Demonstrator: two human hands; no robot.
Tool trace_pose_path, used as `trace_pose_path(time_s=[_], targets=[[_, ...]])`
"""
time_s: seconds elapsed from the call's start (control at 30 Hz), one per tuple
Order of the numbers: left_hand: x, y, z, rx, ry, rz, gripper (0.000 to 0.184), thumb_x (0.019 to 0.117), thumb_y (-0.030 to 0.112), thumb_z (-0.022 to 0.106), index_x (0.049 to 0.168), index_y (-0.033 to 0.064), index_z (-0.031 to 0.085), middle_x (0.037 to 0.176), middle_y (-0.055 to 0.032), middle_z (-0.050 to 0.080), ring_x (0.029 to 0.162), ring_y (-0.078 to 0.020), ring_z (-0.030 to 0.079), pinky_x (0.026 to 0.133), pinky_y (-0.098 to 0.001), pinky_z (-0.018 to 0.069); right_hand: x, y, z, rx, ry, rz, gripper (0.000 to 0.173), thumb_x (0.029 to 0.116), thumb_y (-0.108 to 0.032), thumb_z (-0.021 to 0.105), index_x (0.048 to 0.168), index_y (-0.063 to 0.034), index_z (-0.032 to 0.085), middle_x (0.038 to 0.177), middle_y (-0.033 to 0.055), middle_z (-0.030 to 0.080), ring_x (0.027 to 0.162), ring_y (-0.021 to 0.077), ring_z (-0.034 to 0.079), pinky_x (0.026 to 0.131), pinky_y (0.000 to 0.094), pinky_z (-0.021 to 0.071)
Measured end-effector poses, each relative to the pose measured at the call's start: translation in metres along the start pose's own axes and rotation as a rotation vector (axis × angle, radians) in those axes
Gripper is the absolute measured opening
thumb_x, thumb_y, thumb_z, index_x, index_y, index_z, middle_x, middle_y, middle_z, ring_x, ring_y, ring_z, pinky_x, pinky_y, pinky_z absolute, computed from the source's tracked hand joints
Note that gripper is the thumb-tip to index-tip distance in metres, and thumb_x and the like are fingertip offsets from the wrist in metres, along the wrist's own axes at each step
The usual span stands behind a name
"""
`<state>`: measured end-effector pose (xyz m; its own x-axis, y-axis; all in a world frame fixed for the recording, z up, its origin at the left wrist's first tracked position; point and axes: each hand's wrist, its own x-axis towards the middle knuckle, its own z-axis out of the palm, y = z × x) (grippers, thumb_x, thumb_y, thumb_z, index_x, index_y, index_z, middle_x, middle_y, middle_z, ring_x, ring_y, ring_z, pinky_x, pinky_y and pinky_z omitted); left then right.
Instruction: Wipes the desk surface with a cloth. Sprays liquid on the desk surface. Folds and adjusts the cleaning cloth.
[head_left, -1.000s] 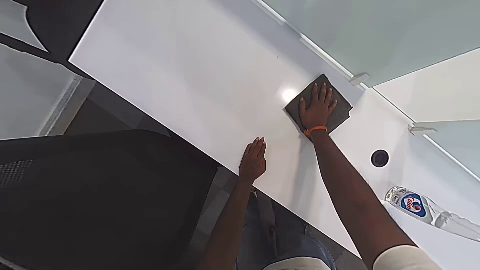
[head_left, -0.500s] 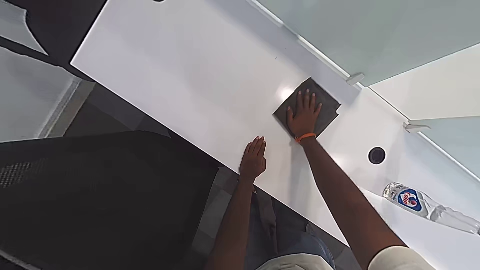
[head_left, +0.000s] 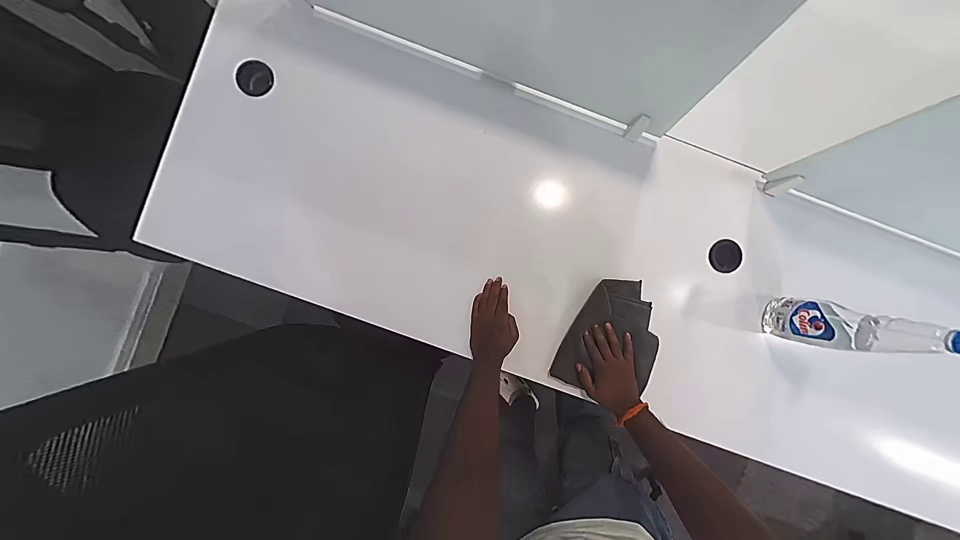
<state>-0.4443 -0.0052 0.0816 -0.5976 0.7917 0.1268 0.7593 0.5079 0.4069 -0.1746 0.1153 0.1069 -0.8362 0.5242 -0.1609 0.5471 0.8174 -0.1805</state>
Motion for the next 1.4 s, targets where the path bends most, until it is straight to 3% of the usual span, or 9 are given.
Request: trace_pose_path(time_s=[0.27,0.4,0.6,0.77,0.9,1.1,1.2,1.3,1.4], targets=[[-0.002,0.0,0.002,-0.006,0.014,-0.001,0.052,0.0949,0.015,0.039,0.143,0.0051,0.056,0.157,-0.0096,0.047,0.15,-0.0268,0.037,0.122,-0.0476,0.0306,0.005,-0.001,-0.023,0.124,0.01,0.113,0.075,0.0979,-0.066,0.031,0.159,-0.0227,0.04,0.167,0.0057,0.034,0.156,0.0326,0.025,0.122,0.0681,0.0123],[0.001,0.0,0.0,-0.006,0.016,-0.008,0.052,0.0942,0.013,0.039,0.142,0.0061,0.057,0.156,-0.009,0.049,0.149,-0.0265,0.039,0.121,-0.0474,0.0324,0.01,0.006,-0.036,0.154,0.222,0.317,0.065,0.1002,-0.053,0.04,0.152,-0.0142,0.049,0.161,0.0143,0.041,0.152,0.037,0.031,0.119,0.069,0.0182],[0.003,0.001,-0.001,-0.012,-0.007,-0.024,0.052,0.0937,0.014,0.039,0.142,0.006,0.058,0.155,-0.0092,0.05,0.148,-0.0279,0.041,0.12,-0.0489,0.0336,0.026,0.003,-0.043,0.134,0.189,0.336,0.059,0.1013,-0.051,0.043,0.146,-0.0151,0.055,0.156,0.0087,0.049,0.15,0.0327,0.037,0.119,0.0672,0.0201],[0.003,0.001,-0.002,-0.011,-0.029,-0.031,0.053,0.0932,0.015,0.039,0.142,0.0066,0.058,0.154,-0.0099,0.052,0.147,-0.0281,0.042,0.12,-0.049,0.0337,0.078,-0.041,-0.028,0.132,0.074,0.263,0.073,0.1018,-0.057,0.037,0.154,-0.0068,0.045,0.163,0.0106,0.04,0.154,0.0329,0.029,0.123,0.0649,0.0155],[0.004,0.0,-0.002,-0.012,-0.033,-0.034,0.053,0.0925,0.014,0.04,0.142,0.0063,0.058,0.153,-0.0096,0.052,0.146,-0.0286,0.044,0.119,-0.0487,0.035,0.097,-0.059,-0.021,0.123,0.004,0.258,0.079,0.1008,-0.062,0.033,0.16,-0.0102,0.036,0.169,0.009,0.029,0.157,0.0333,0.02,0.124,0.065,0.0101],[0.003,0.0,-0.002,-0.011,-0.04,-0.029,0.053,0.0926,0.015,0.039,0.142,0.0068,0.059,0.153,-0.0109,0.053,0.146,-0.0303,0.044,0.118,-0.0503,0.036,0.067,-0.032,-0.032,0.065,0.207,0.306,0.06,0.1019,-0.05,0.038,0.149,-0.0173,0.053,0.158,0.011,0.046,0.151,0.0341,0.035,0.119,0.0691,0.02],[0.003,0.001,-0.005,0.001,-0.054,-0.04,0.053,0.0928,0.015,0.04,0.142,0.0074,0.059,0.153,-0.0102,0.053,0.146,-0.03,0.044,0.118,-0.0499,0.0356,0.05,-0.003,-0.039,0.162,0.354,0.593,0.056,0.0991,-0.044,0.052,0.142,-0.0081,0.058,0.147,0.017,0.055,0.141,0.0361,0.048,0.112,0.0615,0.0367],[0.003,0.001,-0.004,0.001,-0.038,-0.035,0.053,0.0921,0.014,0.04,0.141,0.0068,0.06,0.152,-0.0107,0.053,0.145,-0.0307,0.045,0.118,-0.0499,0.0362,0.042,0.026,-0.051,0.441,0.379,0.95,0.071,0.0945,-0.041,0.067,0.146,0.0034,0.046,0.138,0.0265,0.055,0.125,0.0375,0.056,0.105,0.0515,0.046],[0.003,0.001,-0.004,0.001,-0.042,-0.035,0.053,0.0917,0.014,0.041,0.142,0.0071,0.059,0.153,-0.0105,0.052,0.145,-0.0301,0.045,0.117,-0.0496,0.0364,0.037,0.045,-0.058,0.599,0.299,1.029,0.06,0.0927,-0.036,0.073,0.135,0.0019,0.054,0.104,0.0167,0.067,0.087,0.0268,0.064,0.08,0.0446,0.0541]])
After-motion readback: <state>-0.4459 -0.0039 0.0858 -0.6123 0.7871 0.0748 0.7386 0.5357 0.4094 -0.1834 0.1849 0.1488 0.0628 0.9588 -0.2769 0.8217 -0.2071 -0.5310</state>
